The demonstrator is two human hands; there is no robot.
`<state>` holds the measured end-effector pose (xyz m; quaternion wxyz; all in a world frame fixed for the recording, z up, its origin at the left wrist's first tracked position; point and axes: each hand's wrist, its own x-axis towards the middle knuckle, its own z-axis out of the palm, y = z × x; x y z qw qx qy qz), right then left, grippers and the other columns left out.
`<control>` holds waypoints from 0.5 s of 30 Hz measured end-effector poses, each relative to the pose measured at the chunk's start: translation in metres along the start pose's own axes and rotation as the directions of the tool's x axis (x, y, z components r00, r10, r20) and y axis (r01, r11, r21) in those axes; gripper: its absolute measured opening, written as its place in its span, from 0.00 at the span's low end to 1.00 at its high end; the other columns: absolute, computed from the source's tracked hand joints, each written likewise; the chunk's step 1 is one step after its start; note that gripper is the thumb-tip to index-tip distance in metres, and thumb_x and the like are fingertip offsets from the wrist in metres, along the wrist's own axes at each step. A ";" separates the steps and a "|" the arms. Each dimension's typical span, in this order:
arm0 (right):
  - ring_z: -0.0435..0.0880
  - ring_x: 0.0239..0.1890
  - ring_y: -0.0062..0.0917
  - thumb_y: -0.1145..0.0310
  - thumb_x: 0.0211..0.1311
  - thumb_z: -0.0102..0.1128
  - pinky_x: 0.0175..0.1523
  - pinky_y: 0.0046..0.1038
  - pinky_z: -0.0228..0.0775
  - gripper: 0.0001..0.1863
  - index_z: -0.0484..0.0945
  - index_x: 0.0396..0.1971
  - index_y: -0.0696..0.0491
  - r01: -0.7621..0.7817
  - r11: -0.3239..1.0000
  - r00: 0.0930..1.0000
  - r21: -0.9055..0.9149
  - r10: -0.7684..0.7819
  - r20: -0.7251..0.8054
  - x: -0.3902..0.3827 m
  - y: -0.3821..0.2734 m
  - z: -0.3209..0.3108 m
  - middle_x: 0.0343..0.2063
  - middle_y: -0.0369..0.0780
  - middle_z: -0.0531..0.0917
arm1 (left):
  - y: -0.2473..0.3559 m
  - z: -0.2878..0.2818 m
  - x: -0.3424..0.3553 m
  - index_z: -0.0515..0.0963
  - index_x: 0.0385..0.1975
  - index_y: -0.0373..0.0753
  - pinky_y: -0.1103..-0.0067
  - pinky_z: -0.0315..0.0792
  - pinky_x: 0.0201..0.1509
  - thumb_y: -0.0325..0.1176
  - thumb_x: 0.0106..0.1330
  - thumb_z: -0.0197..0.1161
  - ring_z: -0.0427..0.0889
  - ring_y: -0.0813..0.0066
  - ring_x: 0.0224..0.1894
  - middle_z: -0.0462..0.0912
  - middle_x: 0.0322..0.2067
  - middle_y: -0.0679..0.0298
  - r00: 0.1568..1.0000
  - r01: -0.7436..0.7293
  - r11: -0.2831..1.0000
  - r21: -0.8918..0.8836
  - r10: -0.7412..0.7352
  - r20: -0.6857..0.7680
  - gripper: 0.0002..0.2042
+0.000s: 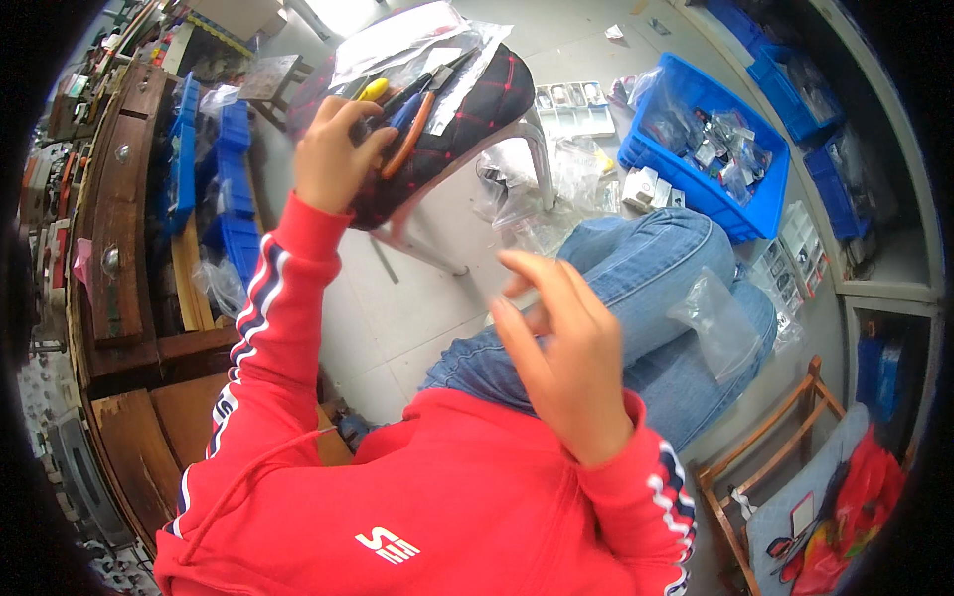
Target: The person sits on the floor and handles several car key fobs in plastic bags. They write on a bag with a marker, open a bag to remove a key fob, use pliers to pry open the fob, and inspect the internal components. The person then closes the fob and places it back into a bag.
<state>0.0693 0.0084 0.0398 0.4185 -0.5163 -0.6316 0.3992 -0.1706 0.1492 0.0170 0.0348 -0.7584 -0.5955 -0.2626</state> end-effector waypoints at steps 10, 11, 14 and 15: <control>0.78 0.20 0.18 0.62 0.58 0.54 0.22 0.18 0.70 0.18 0.72 0.40 0.62 -0.282 0.922 0.946 0.265 0.222 0.236 0.106 0.024 0.084 0.25 0.41 0.79 | -0.012 0.000 0.003 0.73 0.34 0.39 0.69 0.74 0.31 0.40 0.46 0.61 0.79 0.55 0.28 0.74 0.35 0.59 0.995 0.006 0.992 0.123 -0.018 0.101 0.16; 0.78 0.18 0.19 0.62 0.58 0.54 0.21 0.18 0.69 0.18 0.72 0.39 0.62 -0.314 0.923 0.934 0.221 0.260 0.243 0.111 0.024 0.087 0.24 0.41 0.79 | -0.013 -0.002 0.004 0.73 0.33 0.39 0.69 0.74 0.31 0.40 0.46 0.61 0.79 0.55 0.28 0.75 0.35 0.59 0.991 0.017 0.992 0.126 -0.034 0.129 0.16; 0.77 0.12 0.19 0.59 0.57 0.56 0.17 0.18 0.67 0.18 0.75 0.29 0.63 -0.244 0.966 0.963 0.082 0.231 0.142 0.121 0.026 0.097 0.14 0.40 0.78 | -0.015 -0.008 0.004 0.73 0.31 0.37 0.68 0.73 0.32 0.40 0.46 0.60 0.79 0.56 0.28 0.76 0.33 0.58 0.981 0.025 0.992 0.123 -0.048 0.186 0.15; 0.77 0.12 0.19 0.59 0.57 0.56 0.17 0.18 0.67 0.18 0.75 0.26 0.63 -0.199 0.980 0.973 0.020 0.195 0.122 0.125 0.028 0.098 0.12 0.40 0.77 | -0.014 -0.008 0.003 0.73 0.30 0.37 0.68 0.73 0.32 0.40 0.47 0.61 0.79 0.56 0.28 0.76 0.32 0.57 0.978 0.024 0.992 0.124 -0.049 0.201 0.15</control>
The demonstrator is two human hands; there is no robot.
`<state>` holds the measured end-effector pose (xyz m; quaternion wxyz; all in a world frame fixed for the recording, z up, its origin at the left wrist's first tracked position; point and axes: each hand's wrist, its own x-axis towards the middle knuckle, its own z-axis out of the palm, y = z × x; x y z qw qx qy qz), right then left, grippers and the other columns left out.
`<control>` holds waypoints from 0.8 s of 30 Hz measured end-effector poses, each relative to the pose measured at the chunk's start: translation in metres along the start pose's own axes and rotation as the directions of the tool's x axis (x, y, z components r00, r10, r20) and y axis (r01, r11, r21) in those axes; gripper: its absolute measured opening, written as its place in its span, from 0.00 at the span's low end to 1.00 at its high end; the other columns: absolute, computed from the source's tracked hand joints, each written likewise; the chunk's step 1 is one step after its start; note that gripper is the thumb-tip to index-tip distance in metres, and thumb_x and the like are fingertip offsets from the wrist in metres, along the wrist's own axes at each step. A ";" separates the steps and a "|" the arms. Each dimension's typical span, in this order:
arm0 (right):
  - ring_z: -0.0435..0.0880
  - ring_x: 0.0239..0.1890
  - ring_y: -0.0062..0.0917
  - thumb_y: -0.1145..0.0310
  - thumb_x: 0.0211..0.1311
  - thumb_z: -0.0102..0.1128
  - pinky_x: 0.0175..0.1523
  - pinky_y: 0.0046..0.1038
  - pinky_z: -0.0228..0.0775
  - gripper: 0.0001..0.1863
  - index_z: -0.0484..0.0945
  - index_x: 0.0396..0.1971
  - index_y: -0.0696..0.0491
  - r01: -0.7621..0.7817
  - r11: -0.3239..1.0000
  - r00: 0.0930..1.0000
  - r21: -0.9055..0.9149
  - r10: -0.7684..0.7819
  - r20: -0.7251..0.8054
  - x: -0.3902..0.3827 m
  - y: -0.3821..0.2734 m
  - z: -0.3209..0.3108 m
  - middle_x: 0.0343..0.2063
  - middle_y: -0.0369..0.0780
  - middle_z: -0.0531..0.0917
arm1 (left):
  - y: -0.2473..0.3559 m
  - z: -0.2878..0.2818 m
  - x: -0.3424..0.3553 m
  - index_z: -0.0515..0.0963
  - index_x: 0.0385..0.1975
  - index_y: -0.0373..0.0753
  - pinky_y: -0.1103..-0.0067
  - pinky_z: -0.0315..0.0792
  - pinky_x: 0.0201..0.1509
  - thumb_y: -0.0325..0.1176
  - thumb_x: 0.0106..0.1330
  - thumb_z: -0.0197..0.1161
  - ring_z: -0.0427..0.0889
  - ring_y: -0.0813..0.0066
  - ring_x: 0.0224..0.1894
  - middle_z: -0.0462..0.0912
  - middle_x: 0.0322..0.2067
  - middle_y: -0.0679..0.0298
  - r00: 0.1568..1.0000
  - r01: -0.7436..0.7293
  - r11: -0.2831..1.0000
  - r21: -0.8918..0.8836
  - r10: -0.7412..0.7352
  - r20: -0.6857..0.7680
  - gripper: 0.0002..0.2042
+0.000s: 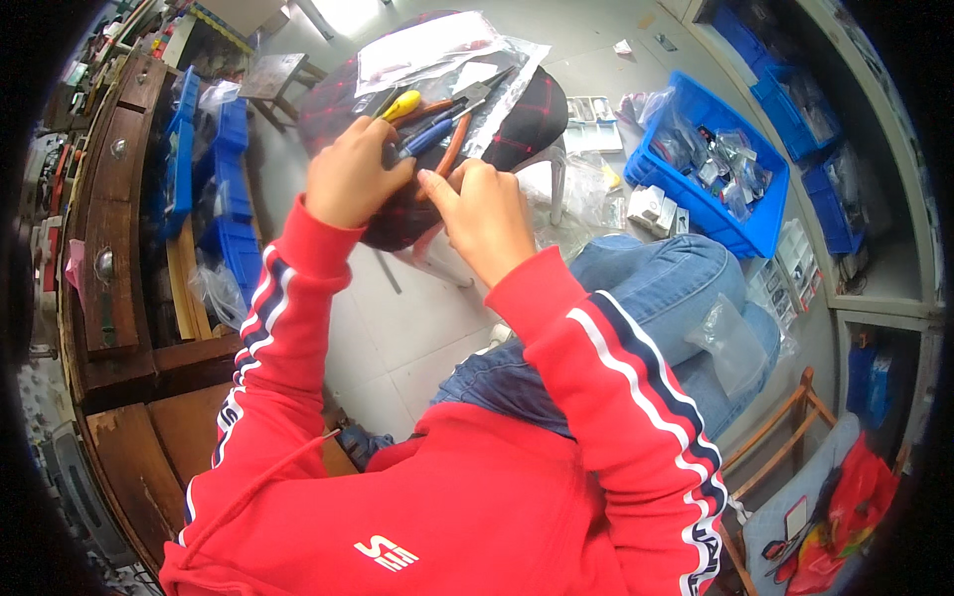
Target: The person sits on the floor and handles several car key fobs in plastic bags. They write on a bag with a marker, open a bag to remove a key fob, use pliers to pry open the fob, and inspect the internal components. The person then closes the fob and places it back into a bag.
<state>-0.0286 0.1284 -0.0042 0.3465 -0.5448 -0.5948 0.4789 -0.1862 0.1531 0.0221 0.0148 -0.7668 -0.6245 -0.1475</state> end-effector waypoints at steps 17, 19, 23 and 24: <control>0.76 0.14 0.18 0.68 0.56 0.57 0.20 0.17 0.69 0.09 0.73 0.27 0.59 -0.110 0.825 0.985 0.555 0.166 -0.052 -0.029 -0.009 -0.017 0.17 0.41 0.79 | -0.024 -0.017 0.002 0.77 0.33 0.33 0.79 0.70 0.30 0.37 0.48 0.66 0.79 0.74 0.26 0.78 0.21 0.60 0.988 0.151 0.910 -0.386 -0.143 0.051 0.16; 0.76 0.14 0.19 0.67 0.58 0.56 0.22 0.17 0.69 0.10 0.72 0.28 0.59 -0.123 0.780 0.975 0.613 0.211 -0.073 -0.046 -0.009 -0.022 0.18 0.41 0.79 | -0.018 -0.012 0.005 0.78 0.33 0.34 0.77 0.71 0.32 0.38 0.49 0.64 0.80 0.67 0.27 0.79 0.21 0.57 0.986 0.166 0.930 -0.327 -0.152 0.069 0.15; 0.77 0.16 0.22 0.68 0.59 0.54 0.25 0.19 0.71 0.11 0.70 0.31 0.62 -0.064 0.671 0.964 0.739 0.233 -0.128 -0.082 -0.010 -0.040 0.20 0.44 0.79 | -0.008 0.001 0.005 0.78 0.32 0.37 0.72 0.72 0.33 0.41 0.49 0.64 0.79 0.59 0.28 0.78 0.29 0.58 0.995 0.017 0.992 -0.126 -0.030 -0.095 0.15; 0.77 0.16 0.22 0.68 0.59 0.53 0.25 0.19 0.70 0.11 0.70 0.32 0.62 -0.042 0.678 0.961 0.734 0.228 -0.156 -0.092 -0.010 -0.047 0.20 0.44 0.79 | -0.006 0.005 0.004 0.78 0.31 0.38 0.72 0.73 0.32 0.41 0.48 0.65 0.79 0.60 0.28 0.77 0.31 0.61 0.992 -0.017 0.996 -0.082 0.006 -0.129 0.15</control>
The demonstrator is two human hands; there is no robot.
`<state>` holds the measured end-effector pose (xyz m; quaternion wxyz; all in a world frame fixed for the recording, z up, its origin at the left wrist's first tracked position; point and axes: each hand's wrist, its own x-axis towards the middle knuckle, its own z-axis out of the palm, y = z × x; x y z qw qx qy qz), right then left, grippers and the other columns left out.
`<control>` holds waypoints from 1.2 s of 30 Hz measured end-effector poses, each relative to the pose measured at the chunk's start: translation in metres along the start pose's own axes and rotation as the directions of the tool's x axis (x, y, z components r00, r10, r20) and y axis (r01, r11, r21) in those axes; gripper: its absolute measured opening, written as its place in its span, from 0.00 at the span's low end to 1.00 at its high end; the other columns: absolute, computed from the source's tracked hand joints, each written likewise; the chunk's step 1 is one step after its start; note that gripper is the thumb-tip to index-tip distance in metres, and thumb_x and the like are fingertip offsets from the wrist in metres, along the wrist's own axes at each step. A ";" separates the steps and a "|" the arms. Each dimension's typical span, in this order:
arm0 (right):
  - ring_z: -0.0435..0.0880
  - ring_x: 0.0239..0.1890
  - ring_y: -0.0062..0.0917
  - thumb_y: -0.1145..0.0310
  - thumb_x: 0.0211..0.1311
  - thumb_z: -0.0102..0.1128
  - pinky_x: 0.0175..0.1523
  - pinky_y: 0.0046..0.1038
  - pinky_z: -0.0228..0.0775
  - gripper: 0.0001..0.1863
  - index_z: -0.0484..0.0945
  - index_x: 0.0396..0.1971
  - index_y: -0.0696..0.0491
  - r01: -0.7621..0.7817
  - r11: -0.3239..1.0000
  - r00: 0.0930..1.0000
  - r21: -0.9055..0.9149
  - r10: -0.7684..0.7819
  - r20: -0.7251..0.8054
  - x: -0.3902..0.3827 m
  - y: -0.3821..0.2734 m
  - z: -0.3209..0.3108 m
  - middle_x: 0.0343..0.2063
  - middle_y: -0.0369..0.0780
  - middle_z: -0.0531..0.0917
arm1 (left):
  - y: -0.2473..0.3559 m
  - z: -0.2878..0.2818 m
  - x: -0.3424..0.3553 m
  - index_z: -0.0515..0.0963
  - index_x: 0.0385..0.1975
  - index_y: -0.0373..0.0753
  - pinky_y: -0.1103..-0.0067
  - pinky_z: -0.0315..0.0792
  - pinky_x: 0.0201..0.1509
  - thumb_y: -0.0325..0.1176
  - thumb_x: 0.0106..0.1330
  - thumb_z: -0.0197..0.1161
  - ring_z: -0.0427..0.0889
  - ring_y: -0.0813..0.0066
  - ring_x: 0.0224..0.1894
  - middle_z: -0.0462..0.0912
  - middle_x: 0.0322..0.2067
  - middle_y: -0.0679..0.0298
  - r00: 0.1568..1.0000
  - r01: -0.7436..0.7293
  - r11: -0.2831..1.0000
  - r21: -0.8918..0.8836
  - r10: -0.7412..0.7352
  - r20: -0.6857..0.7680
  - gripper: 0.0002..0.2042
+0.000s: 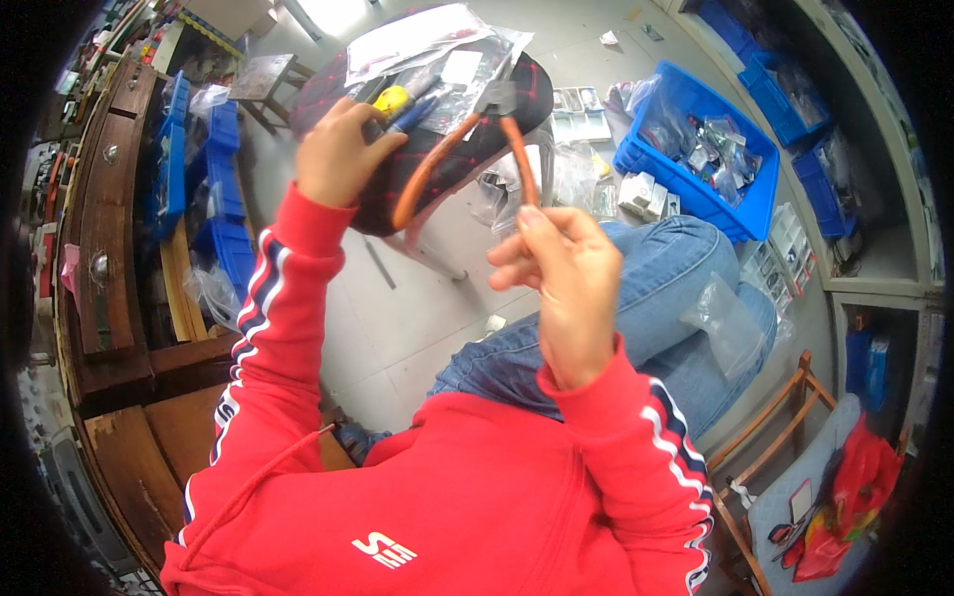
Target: The person sits on the floor and handles several car key fobs in plastic bags. They write on a bag with a marker, open a bag to remove a key fob, use pliers to pry open the fob, and inspect the internal components. The person then closes the fob and places it back into a bag.
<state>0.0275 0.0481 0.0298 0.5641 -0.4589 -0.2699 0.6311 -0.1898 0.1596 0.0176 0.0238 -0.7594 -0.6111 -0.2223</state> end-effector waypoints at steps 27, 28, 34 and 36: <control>0.77 0.17 0.24 0.68 0.63 0.49 0.26 0.23 0.73 0.10 0.68 0.34 0.61 0.048 0.988 0.999 0.149 -0.044 -0.028 -0.097 -0.005 -0.097 0.20 0.45 0.78 | 0.127 -0.001 -0.050 0.76 0.37 0.33 0.90 0.54 0.14 0.39 0.64 0.51 0.61 0.90 0.12 0.73 0.21 0.70 0.678 0.625 0.145 -0.767 0.386 0.626 0.14; 0.77 0.17 0.23 0.68 0.64 0.48 0.27 0.22 0.73 0.10 0.68 0.35 0.60 0.045 0.991 0.999 0.129 -0.042 -0.020 -0.100 -0.005 -0.101 0.21 0.45 0.79 | 0.142 0.003 -0.054 0.76 0.36 0.33 0.90 0.54 0.14 0.38 0.63 0.53 0.61 0.89 0.12 0.74 0.21 0.69 0.625 0.690 0.065 -0.721 0.449 0.639 0.14; 0.71 0.47 0.25 0.55 0.60 0.54 0.52 0.26 0.60 0.31 0.59 0.55 0.60 0.191 0.961 0.964 -0.198 -0.221 -0.146 -0.114 -0.010 -0.133 0.45 0.43 0.73 | 0.201 0.001 -0.062 0.76 0.33 0.29 0.86 0.64 0.30 0.28 0.56 0.62 0.73 0.83 0.30 0.76 0.28 0.65 0.541 0.617 0.105 -0.780 0.664 0.517 0.09; 0.65 0.54 0.28 0.48 0.56 0.56 0.58 0.28 0.54 0.41 0.52 0.61 0.58 0.229 0.936 0.963 -0.267 -0.257 -0.075 -0.117 -0.012 -0.140 0.52 0.43 0.67 | 0.223 0.003 -0.070 0.75 0.35 0.29 0.84 0.66 0.37 0.25 0.55 0.63 0.72 0.81 0.35 0.75 0.33 0.63 0.461 0.591 0.138 -0.794 0.751 0.474 0.10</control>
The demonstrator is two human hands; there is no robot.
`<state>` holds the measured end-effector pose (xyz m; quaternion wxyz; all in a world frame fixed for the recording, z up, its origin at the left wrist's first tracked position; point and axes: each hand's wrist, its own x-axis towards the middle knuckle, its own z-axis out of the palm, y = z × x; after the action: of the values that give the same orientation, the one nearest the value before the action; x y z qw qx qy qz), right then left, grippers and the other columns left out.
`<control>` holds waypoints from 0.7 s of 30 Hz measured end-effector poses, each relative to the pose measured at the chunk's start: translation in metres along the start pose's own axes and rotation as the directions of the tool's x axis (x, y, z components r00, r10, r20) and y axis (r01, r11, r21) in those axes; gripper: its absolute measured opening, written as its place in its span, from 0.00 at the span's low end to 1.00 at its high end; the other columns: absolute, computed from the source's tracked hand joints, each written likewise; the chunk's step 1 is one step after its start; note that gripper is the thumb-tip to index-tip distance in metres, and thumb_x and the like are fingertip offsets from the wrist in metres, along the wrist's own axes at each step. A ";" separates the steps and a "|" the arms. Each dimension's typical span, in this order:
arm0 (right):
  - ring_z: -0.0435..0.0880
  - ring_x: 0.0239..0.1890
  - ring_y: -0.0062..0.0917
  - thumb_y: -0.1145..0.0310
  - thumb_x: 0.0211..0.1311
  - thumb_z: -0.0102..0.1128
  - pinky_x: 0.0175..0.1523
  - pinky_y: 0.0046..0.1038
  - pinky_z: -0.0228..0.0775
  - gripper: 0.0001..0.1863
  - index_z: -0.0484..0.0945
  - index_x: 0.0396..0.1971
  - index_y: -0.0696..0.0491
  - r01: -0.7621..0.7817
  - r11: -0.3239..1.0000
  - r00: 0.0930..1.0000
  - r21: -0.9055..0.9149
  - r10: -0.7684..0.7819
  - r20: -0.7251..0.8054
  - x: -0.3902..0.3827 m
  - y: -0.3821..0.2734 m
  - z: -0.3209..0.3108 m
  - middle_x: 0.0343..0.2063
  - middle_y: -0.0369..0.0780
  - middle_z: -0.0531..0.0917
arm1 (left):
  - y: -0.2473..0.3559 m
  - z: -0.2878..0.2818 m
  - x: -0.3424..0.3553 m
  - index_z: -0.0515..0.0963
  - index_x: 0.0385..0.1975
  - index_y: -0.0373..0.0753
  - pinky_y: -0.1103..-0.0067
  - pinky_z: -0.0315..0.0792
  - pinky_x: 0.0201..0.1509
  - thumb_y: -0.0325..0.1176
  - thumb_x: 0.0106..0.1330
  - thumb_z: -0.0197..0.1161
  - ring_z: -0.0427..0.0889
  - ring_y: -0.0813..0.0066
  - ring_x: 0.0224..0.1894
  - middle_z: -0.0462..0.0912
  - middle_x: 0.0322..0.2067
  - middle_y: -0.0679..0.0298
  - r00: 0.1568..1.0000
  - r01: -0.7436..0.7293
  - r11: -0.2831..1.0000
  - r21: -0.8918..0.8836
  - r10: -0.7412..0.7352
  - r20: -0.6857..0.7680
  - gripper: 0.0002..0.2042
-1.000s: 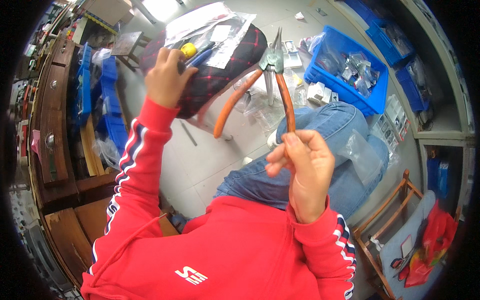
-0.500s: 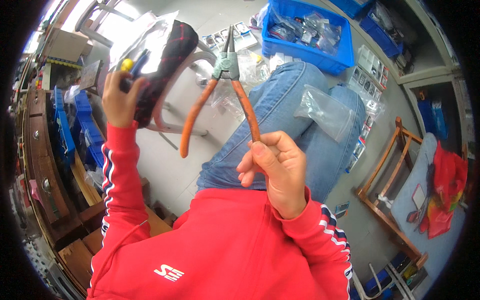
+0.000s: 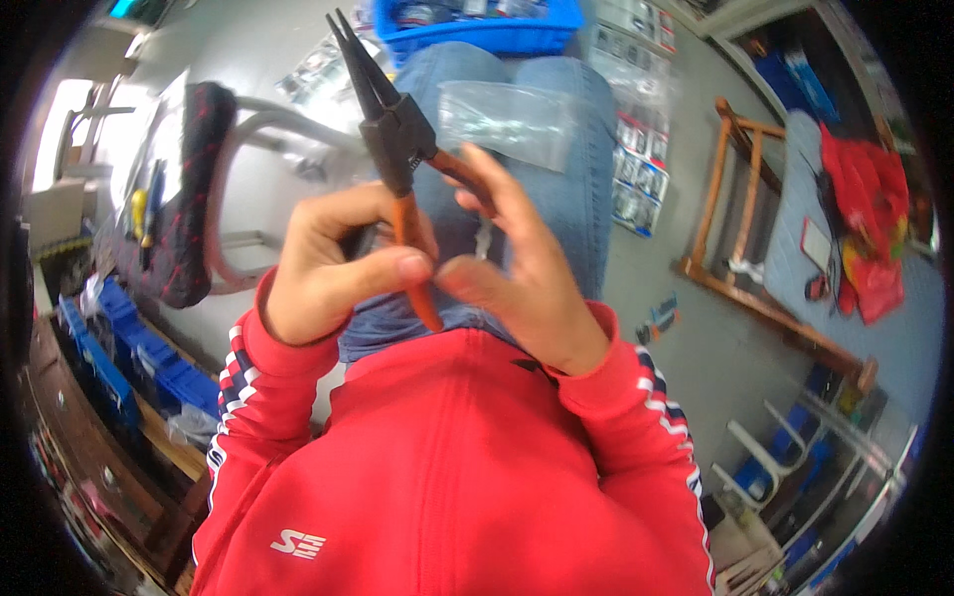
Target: The person sits on the floor and handles several car key fobs in plastic bags. They write on a bag with a marker, open a bag to remove a key fob, use pliers to pry open the fob, and inspect the internal components. The person then closes the fob and places it back into a bag.
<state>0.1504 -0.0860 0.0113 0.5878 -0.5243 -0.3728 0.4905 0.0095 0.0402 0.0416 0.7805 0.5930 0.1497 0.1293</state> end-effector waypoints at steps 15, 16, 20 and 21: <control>0.73 0.41 0.33 0.49 0.30 0.62 0.49 0.37 0.68 0.57 0.44 0.63 0.57 -0.457 0.704 0.866 0.544 0.491 0.093 -0.037 -0.012 -0.020 0.42 0.43 0.69 | -0.058 -0.010 0.030 0.56 0.58 0.28 0.80 0.66 0.37 0.36 0.64 0.40 0.68 0.73 0.31 0.70 0.35 0.60 0.953 0.164 0.524 -0.836 -0.304 -0.005 0.24; 0.72 0.42 0.32 0.51 0.31 0.62 0.50 0.35 0.66 0.57 0.44 0.63 0.57 -0.474 0.707 0.867 0.525 0.479 0.138 -0.037 -0.013 -0.023 0.44 0.44 0.68 | -0.060 -0.014 0.030 0.57 0.58 0.29 0.78 0.67 0.38 0.37 0.65 0.40 0.68 0.72 0.32 0.71 0.35 0.60 0.959 0.152 0.519 -0.841 -0.284 -0.001 0.24; 0.71 0.43 0.27 0.57 0.34 0.62 0.53 0.29 0.60 0.54 0.44 0.63 0.57 -0.531 0.749 0.846 0.396 0.446 0.292 -0.044 -0.017 -0.030 0.46 0.45 0.68 | -0.059 -0.021 0.029 0.60 0.56 0.30 0.74 0.69 0.42 0.42 0.69 0.39 0.72 0.70 0.36 0.72 0.36 0.59 0.970 0.094 0.459 -0.883 -0.243 -0.023 0.23; 0.70 0.43 0.27 0.58 0.35 0.62 0.54 0.29 0.59 0.53 0.45 0.63 0.58 -0.543 0.763 0.834 0.352 0.441 0.332 -0.045 -0.017 -0.030 0.46 0.45 0.68 | -0.057 -0.021 0.029 0.61 0.55 0.30 0.72 0.70 0.43 0.43 0.69 0.38 0.72 0.69 0.37 0.73 0.37 0.58 0.947 0.090 0.458 -0.884 -0.315 -0.066 0.23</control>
<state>0.1714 -0.1365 0.0258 0.4912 -0.4003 -0.1680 0.7551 0.0289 0.0550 -0.0214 0.9601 0.0744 0.2187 0.1576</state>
